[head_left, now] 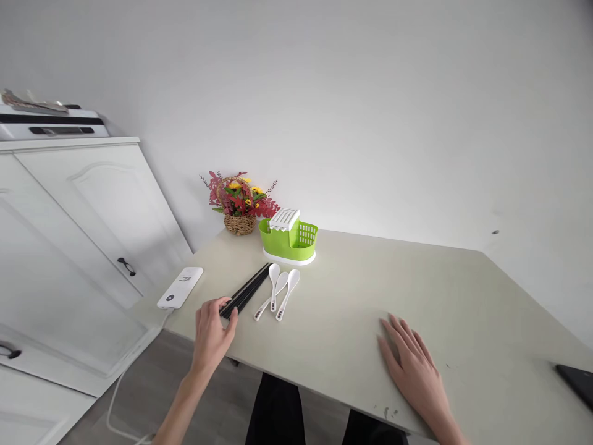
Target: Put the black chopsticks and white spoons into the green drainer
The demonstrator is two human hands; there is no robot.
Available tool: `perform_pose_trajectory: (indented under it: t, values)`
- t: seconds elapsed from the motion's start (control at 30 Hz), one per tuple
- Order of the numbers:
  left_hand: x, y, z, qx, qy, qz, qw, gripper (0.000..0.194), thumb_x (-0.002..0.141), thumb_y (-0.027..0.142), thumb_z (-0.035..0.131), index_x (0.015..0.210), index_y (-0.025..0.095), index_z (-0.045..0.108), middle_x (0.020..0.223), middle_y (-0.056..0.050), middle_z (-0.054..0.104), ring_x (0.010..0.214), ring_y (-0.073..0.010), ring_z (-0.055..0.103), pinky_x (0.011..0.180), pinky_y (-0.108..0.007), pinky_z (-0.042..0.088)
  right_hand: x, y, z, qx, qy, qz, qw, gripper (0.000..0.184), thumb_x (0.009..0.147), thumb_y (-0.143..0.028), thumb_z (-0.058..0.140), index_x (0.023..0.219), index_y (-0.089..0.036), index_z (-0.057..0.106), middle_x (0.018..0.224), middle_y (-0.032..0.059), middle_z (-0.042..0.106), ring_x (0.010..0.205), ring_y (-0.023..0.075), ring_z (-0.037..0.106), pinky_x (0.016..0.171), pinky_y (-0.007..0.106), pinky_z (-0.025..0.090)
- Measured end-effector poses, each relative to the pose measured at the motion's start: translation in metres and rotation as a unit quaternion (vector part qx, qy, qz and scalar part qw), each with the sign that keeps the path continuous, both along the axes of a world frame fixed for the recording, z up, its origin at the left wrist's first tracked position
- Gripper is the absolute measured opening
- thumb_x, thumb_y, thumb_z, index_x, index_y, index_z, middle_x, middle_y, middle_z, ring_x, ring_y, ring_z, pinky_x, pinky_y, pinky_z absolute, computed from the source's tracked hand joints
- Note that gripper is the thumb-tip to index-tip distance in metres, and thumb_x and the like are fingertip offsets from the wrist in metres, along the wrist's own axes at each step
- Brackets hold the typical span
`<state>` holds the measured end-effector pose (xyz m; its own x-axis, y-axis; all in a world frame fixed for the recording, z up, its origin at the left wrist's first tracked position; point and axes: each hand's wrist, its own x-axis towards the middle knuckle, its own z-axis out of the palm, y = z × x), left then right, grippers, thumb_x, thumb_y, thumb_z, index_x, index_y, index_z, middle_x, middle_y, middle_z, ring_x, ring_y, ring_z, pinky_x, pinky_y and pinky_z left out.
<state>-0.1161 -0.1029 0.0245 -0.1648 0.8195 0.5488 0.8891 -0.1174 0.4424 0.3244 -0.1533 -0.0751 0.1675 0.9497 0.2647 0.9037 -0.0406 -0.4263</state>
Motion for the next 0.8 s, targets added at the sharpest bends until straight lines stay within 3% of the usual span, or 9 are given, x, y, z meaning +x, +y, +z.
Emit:
perform_pose_trajectory:
  t: [0.07, 0.17, 0.4, 0.63, 0.8]
  values:
    - [-0.004, 0.014, -0.004, -0.023, 0.036, -0.016, 0.999, 0.042, 0.094, 0.049, 0.052, 0.12, 0.018, 0.061, 0.121, -0.017, 0.066, 0.116, -0.0375, 0.062, 0.101, -0.055, 0.05, 0.0, 0.0, -0.001, 0.003, -0.003, 0.004, 1.0, 0.067, 0.104, -0.061, 0.029, 0.158, -0.027, 0.048, 0.168, -0.0051, 0.034, 0.158, 0.0238, 0.026, 0.13, 0.048, 0.026]
    - [-0.002, 0.033, -0.005, -0.061, 0.07, -0.039, 0.995, 0.045, 0.094, 0.045, 0.052, 0.128, 0.017, 0.058, 0.127, -0.017, 0.065, 0.121, -0.0367, 0.062, 0.101, -0.051, 0.052, 0.001, 0.001, -0.001, 0.009, -0.003, 0.01, 1.0, 0.066, 0.105, -0.06, 0.029, 0.158, -0.026, 0.048, 0.168, -0.0037, 0.036, 0.158, 0.0241, 0.028, 0.13, 0.048, 0.025]
    - [0.005, 0.058, 0.012, -0.204, 0.18, 0.001, 0.962, 0.054, 0.091, 0.036, 0.059, 0.139, 0.013, 0.051, 0.141, -0.02, 0.062, 0.131, -0.037, 0.059, 0.106, -0.047, 0.049, 0.0, 0.001, 0.003, -0.001, -0.001, 0.01, 1.0, 0.067, 0.104, -0.061, 0.03, 0.158, -0.026, 0.048, 0.168, -0.0032, 0.036, 0.158, 0.0248, 0.027, 0.129, 0.05, 0.027]
    - [0.007, 0.066, 0.027, -0.293, 0.199, 0.024, 0.935, 0.051, 0.094, 0.035, 0.06, 0.14, 0.016, 0.047, 0.122, -0.013, 0.072, 0.117, -0.0296, 0.069, 0.09, -0.036, 0.053, 0.001, 0.0, 0.002, 0.013, 0.001, 0.012, 1.0, 0.064, 0.105, -0.06, 0.032, 0.157, -0.026, 0.05, 0.167, -0.0024, 0.038, 0.157, 0.0248, 0.029, 0.13, 0.05, 0.026]
    - [0.016, 0.076, 0.042, -0.351, 0.246, 0.037, 0.903, 0.041, 0.09, 0.031, 0.064, 0.124, 0.011, 0.057, 0.113, -0.019, 0.073, 0.11, -0.0349, 0.071, 0.082, -0.039, 0.053, 0.001, 0.0, 0.001, 0.009, -0.003, 0.017, 1.0, 0.066, 0.105, -0.06, 0.03, 0.158, -0.025, 0.048, 0.168, -0.0026, 0.036, 0.158, 0.0236, 0.027, 0.13, 0.049, 0.025]
